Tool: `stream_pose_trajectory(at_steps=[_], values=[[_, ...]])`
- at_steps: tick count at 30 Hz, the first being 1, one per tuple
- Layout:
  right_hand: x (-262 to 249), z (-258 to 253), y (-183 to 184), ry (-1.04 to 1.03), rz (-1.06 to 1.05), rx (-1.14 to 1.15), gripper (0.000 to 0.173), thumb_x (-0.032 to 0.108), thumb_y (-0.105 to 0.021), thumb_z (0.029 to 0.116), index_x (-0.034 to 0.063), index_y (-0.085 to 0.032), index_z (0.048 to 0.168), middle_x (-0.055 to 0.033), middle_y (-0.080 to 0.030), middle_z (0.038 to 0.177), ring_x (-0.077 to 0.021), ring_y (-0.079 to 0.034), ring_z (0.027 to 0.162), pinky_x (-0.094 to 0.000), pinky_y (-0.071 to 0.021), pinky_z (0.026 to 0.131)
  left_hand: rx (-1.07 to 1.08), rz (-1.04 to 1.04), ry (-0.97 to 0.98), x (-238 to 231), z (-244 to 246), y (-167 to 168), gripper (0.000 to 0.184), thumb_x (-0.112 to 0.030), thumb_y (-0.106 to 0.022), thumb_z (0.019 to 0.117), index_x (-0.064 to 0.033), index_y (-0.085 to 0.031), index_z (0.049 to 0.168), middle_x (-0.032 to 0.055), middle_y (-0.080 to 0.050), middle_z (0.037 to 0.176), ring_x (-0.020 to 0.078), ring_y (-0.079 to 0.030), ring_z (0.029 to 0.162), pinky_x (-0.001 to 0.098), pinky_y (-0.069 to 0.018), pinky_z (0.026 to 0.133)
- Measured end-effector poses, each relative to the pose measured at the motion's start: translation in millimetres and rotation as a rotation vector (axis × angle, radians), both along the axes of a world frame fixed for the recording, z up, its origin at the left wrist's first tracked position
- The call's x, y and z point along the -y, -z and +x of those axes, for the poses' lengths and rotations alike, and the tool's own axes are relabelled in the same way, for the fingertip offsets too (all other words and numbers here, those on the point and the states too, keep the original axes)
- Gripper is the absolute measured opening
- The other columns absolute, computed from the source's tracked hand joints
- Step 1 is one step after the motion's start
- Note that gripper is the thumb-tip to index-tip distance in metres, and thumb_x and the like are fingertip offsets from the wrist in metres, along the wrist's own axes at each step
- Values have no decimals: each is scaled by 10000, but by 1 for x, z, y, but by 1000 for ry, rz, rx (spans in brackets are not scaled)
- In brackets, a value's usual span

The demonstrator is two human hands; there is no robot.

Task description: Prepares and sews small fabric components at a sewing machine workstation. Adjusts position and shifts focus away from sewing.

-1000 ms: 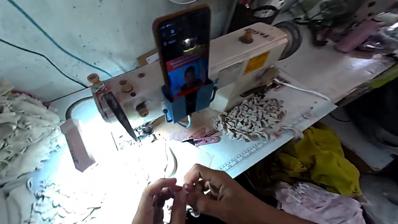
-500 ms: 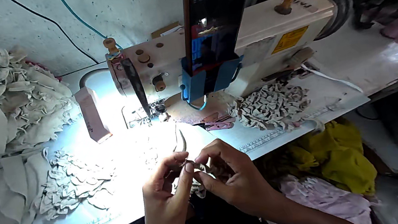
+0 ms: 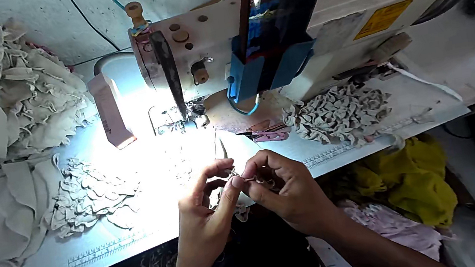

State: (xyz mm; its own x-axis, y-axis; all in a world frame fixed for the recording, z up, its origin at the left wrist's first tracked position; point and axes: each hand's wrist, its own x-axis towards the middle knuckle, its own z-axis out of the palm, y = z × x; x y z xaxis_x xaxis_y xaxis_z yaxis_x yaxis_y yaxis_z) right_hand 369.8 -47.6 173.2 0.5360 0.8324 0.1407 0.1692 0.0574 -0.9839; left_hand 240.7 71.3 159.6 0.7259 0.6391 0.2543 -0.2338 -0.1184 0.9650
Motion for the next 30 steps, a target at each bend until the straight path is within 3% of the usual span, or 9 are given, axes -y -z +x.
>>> stream_pose_trajectory(at_steps=[2, 4, 6, 10, 14, 22, 24, 27, 30], values=[[-1, 1, 2, 25, 19, 43, 122, 119, -718, 928, 71, -679, 1033, 22, -679, 905, -2, -620, 739, -124, -531, 630, -32, -11, -57, 0, 0, -1, 269, -142, -687, 981, 0, -645, 1205, 57, -711, 1073, 149, -704, 964, 296, -613, 838], [-1, 1, 5, 89, 61, 145, 104, 119, -720, 926, 84, -697, 1021, 29, -652, 896, 13, -578, 710, -116, -496, 601, -95, -53, -123, 1, 0, -4, 140, -180, -681, 981, -67, -647, 1056, -4, -697, 897, 94, -689, 784, 246, -605, 707], [-2, -1, 9, 171, 113, 290, 109, 105, -737, 909, 106, -709, 1014, 33, -621, 907, 28, -552, 707, -104, -481, 590, -119, -130, -96, 1, -3, -6, 125, -190, -644, 1009, -86, -680, 950, -13, -688, 807, 81, -676, 697, 241, -603, 658], [-3, -3, 19, 239, 199, 628, 67, 110, -743, 919, 113, -729, 984, -21, -591, 949, 10, -557, 762, -93, -476, 635, -115, -223, 3, -1, -4, -7, 148, -185, -662, 1000, -57, -736, 1004, 24, -734, 877, 103, -710, 763, 261, -617, 707], [-1, -4, 28, 218, 189, 782, 88, 120, -730, 933, 139, -737, 1019, -33, -618, 954, -33, -578, 820, -129, -483, 712, -107, -335, 15, -4, -3, -6, 85, -110, -700, 960, -48, -739, 1003, 39, -735, 907, 100, -704, 772, 260, -614, 745], [-3, -5, 29, 272, 158, 760, 171, 137, -753, 912, 117, -751, 1082, -28, -635, 915, -13, -579, 778, -106, -453, 633, -29, -399, -62, 0, 2, 0, 73, -94, -715, 944, -24, -729, 962, 79, -731, 886, 133, -716, 777, 299, -623, 768], [-5, -5, 28, 248, 142, 717, 162, 154, -749, 918, 104, -761, 1072, -37, -661, 898, -23, -608, 778, -124, -487, 641, -5, -370, -78, 1, 1, 2, 85, -98, -723, 940, -17, -727, 965, 86, -741, 916, 149, -727, 827, 315, -625, 802], [-9, -4, 23, 185, 111, 476, 145, 172, -733, 936, 62, -772, 1023, -21, -666, 894, 8, -628, 782, -110, -537, 652, 113, -381, -5, -1, 1, 10, 201, -124, -723, 941, -3, -687, 1098, 124, -741, 1063, 201, -731, 979, 362, -615, 875], [-13, -3, 15, 130, 51, 225, 138, 188, -720, 937, 73, -775, 991, 27, -642, 860, 35, -582, 757, -92, -488, 630, 98, -358, 40, -5, -2, 10, 399, -70, -744, 916, 32, -598, 1273, 128, -720, 1155, 197, -718, 1036, 343, -608, 910]])
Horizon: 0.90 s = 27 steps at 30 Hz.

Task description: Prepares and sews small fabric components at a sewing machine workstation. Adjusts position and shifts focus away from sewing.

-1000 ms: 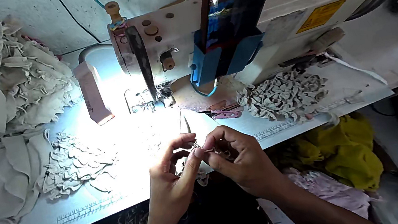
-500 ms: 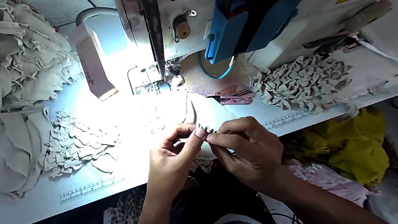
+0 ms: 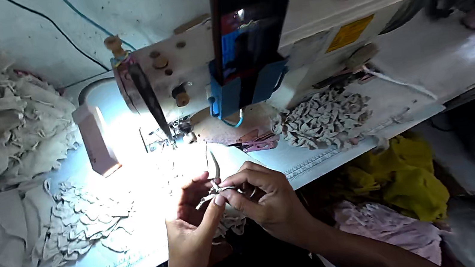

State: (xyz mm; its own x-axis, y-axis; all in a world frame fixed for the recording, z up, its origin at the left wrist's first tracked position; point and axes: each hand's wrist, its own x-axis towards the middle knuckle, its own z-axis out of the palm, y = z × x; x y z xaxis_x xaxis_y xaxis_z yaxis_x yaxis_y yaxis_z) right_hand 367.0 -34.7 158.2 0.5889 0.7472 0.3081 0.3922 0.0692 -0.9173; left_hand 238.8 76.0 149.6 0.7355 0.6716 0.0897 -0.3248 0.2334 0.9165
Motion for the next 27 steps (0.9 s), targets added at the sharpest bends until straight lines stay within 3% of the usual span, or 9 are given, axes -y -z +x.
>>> stream_pose_trajectory(at_steps=[2, 4, 8, 13, 19, 21, 22, 24, 27], values=[[1, 0, -1, -34, -19, -85, 134, 193, -717, 940, 78, -773, 980, 35, -636, 850, 35, -573, 750, -91, -472, 623, -68, -12, -18, 1, -3, -3, 352, -63, -749, 910, 30, -670, 1240, 110, -740, 1111, 173, -728, 988, 320, -614, 890], [3, -1, 1, -69, -22, -131, 131, 187, -729, 935, 70, -771, 975, 30, -636, 848, 33, -579, 750, -89, -482, 627, -68, -47, -25, 2, -7, -1, 219, -86, -748, 920, -5, -737, 1123, 98, -755, 1050, 152, -737, 919, 306, -621, 852], [8, -6, 5, -74, -44, -135, 138, 208, -734, 932, 82, -770, 975, 36, -645, 856, 35, -575, 742, -90, -473, 613, -94, 54, -59, 2, -12, 6, 137, -92, -732, 936, -21, -736, 1053, 98, -751, 1021, 157, -737, 904, 307, -625, 843], [9, -8, 7, -68, -65, -60, 173, 240, -686, 966, 93, -764, 1010, 39, -664, 874, 36, -587, 739, -100, -486, 617, -168, 295, -173, 6, -11, 0, 168, -51, -701, 939, -16, -669, 1099, 47, -753, 974, 137, -737, 855, 282, -632, 790], [8, -11, 7, -62, -46, -131, 187, 187, -675, 959, 56, -649, 1090, 18, -680, 870, 1, -628, 718, -141, -536, 620, -106, 307, -113, 5, -11, -2, 391, -14, -727, 906, 7, -543, 1250, 67, -751, 1015, 161, -745, 877, 300, -638, 793], [9, -9, 8, -52, -59, 38, 233, 241, -680, 967, 69, -657, 1122, 14, -684, 901, -9, -641, 792, -156, -552, 691, -94, 269, -128, 6, -10, -2, 368, -12, -726, 907, -11, -556, 1233, 45, -752, 1006, 133, -740, 862, 279, -632, 785], [10, -5, 7, -22, -73, 199, 269, 314, -676, 976, 106, -682, 1147, 12, -695, 972, -40, -642, 902, -197, -548, 783, -99, 265, -143, 6, -10, -3, 352, -14, -722, 908, -26, -563, 1221, 24, -753, 1006, 110, -735, 852, 260, -626, 779], [10, 13, -4, 67, -77, 521, 308, 415, -601, 1022, 211, -685, 1237, -33, -673, 1191, -196, -595, 1168, -390, -496, 975, -106, 285, -154, 6, -12, -4, 334, -10, -707, 909, -45, -572, 1212, 13, -754, 1017, 104, -733, 853, 251, -620, 780], [3, 55, -27, 306, -44, 846, 320, 236, -537, 1019, 294, -671, 1304, -94, -639, 1276, -317, -551, 1233, -519, -421, 998, -93, 333, -121, 4, -16, -4, 340, -12, -687, 931, -78, -553, 1236, 16, -758, 1057, 129, -746, 924, 274, -622, 835]])
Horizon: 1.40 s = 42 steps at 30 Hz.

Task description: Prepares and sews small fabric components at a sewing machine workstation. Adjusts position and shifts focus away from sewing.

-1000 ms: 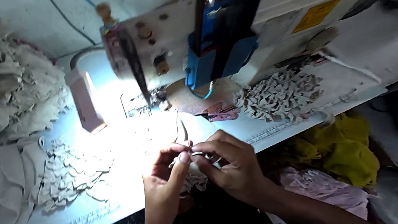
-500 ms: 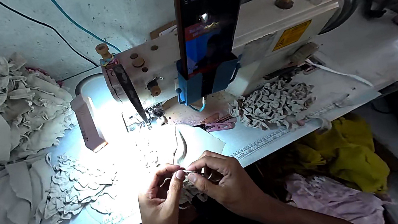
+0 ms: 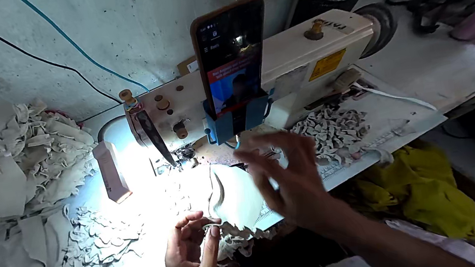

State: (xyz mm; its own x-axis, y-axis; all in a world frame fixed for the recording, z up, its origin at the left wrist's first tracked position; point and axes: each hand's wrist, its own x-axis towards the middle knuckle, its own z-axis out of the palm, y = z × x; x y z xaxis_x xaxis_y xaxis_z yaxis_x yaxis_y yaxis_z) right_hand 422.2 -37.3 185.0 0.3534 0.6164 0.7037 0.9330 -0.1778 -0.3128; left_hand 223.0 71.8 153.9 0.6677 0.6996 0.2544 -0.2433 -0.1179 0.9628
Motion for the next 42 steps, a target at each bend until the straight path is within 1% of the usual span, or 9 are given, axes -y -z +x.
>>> stream_pose_trajectory(at_steps=[5, 10, 13, 16, 18, 22, 27, 32, 42], values=[[-22, 52, -43, 179, -2, 250, 542, 42, -560, 902, 274, -659, 1383, -192, -553, 1214, -404, -490, 1138, -544, -358, 927, -27, 65, 5, 4, -1, -5, 365, -8, -680, 939, -79, -532, 1265, -18, -745, 1064, 75, -728, 907, 232, -609, 827], [-20, 35, -56, 226, 136, 133, 595, 122, -496, 1004, 49, -361, 1579, -238, -508, 1332, -375, -501, 1199, -511, -417, 960, -20, 97, 42, 1, -3, 1, 364, -29, -680, 955, -84, -549, 1290, 7, -748, 1064, 92, -730, 905, 239, -610, 830], [-7, -15, -7, -187, 135, -162, 369, 286, -562, 1018, 135, -573, 1354, -75, -634, 1233, -176, -591, 1174, -344, -494, 988, -17, 88, 40, -5, -2, 1, 353, -28, -685, 950, -72, -559, 1277, 4, -752, 1061, 93, -731, 902, 245, -613, 828], [-5, -50, 36, -441, -121, -466, 481, 348, -707, 952, 35, -587, 1298, -111, -685, 1156, -139, -680, 973, -298, -597, 842, -59, 114, 13, -15, 3, -2, 323, -26, -693, 940, -17, -576, 1240, -11, -746, 1015, 75, -723, 857, 248, -621, 783], [-1, -66, 53, -410, -167, -460, 364, 201, -683, 932, 24, -619, 1244, -113, -697, 1052, -116, -661, 746, -256, -577, 633, -128, 107, -3, -21, -1, -1, 298, -10, -689, 934, 33, -576, 1207, 18, -741, 966, 94, -722, 827, 267, -626, 770], [-7, -66, 54, -356, -234, -251, 235, 143, -598, 995, 92, -731, 1181, -106, -692, 973, -157, -659, 686, -278, -540, 536, -269, 53, -34, -36, -7, 0, 345, -17, -716, 918, -27, -596, 1241, 43, -742, 916, 134, -722, 762, 285, -629, 720], [-35, -55, 52, -314, -261, -206, 251, 175, -616, 985, 83, -751, 1177, -88, -653, 880, -187, -624, 641, -324, -511, 504, -381, 145, -41, -69, 4, -2, 249, -78, -714, 937, -86, -609, 1163, 19, -722, 948, 117, -709, 757, 274, -621, 679], [-70, -39, 54, -225, -296, -306, 291, 207, -620, 983, 50, -703, 1213, -104, -731, 992, -221, -714, 781, -395, -588, 644, -449, 230, -9, -114, 32, 4, 161, -121, -728, 927, -95, -602, 1024, -16, -694, 843, 67, -685, 701, 250, -601, 658], [-78, -26, 59, -211, -363, -275, 304, 204, -628, 949, 122, -696, 1234, -45, -716, 935, -182, -665, 696, -382, -539, 578, -551, 231, 30, -118, 28, 6, 173, -147, -720, 955, -132, -600, 1080, -11, -700, 848, 70, -674, 649, 242, -581, 595]])
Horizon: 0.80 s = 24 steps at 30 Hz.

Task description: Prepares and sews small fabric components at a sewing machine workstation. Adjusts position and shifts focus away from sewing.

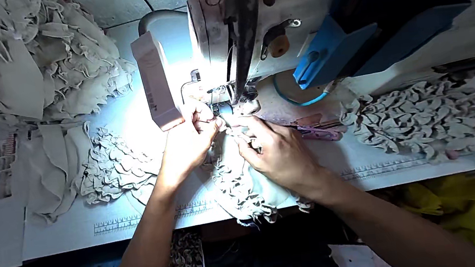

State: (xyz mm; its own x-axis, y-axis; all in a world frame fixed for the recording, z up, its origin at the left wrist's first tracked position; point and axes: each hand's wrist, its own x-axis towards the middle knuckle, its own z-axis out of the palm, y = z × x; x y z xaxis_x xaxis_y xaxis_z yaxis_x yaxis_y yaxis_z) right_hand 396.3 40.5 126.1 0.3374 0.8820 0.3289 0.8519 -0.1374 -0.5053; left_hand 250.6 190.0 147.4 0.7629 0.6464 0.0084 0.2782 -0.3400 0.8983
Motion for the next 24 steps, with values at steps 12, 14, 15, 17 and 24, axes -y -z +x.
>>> stream_pose_trajectory(at_steps=[12, 14, 15, 17, 24], values=[[-4, -1, 2, -105, 112, 360, 206, 122, -599, 965, 108, -771, 1076, -76, -713, 899, -248, -685, 782, -389, -554, 661, -74, 116, 25, -11, 17, 13, 133, -199, -722, 940, -143, -604, 967, -54, -647, 766, 18, -632, 652, 217, -555, 607], [-7, -2, 0, -125, 60, 394, 199, 90, -587, 958, 100, -763, 1050, -73, -723, 921, -242, -694, 810, -378, -557, 675, -115, 284, 20, -13, 20, 20, 138, -229, -713, 927, -144, -604, 932, -50, -633, 753, 37, -624, 652, 263, -546, 604], [-10, -2, 0, -127, 31, 400, 195, 81, -588, 955, 94, -759, 1047, -74, -727, 936, -238, -700, 824, -376, -565, 691, -150, 372, 4, -14, 20, 21, 145, -254, -708, 923, -156, -602, 918, -51, -620, 737, 52, -618, 645, 295, -535, 592], [-16, -1, -2, -133, -57, 380, 178, 71, -592, 950, 74, -745, 1040, -81, -726, 932, -236, -708, 826, -373, -570, 703, -221, 474, -21, -15, 21, 23, 157, -284, -704, 919, -166, -607, 882, -34, -604, 722, 109, -617, 673, 380, -521, 615], [-13, -12, -9, -143, -208, 170, 206, 92, -538, 995, 45, -734, 1038, -114, -730, 966, -274, -716, 885, -424, -572, 800, -275, 508, 0, -4, 6, 34, 148, -295, -624, 917, -148, -639, 908, -26, -611, 773, 132, -622, 754, 398, -508, 692]])
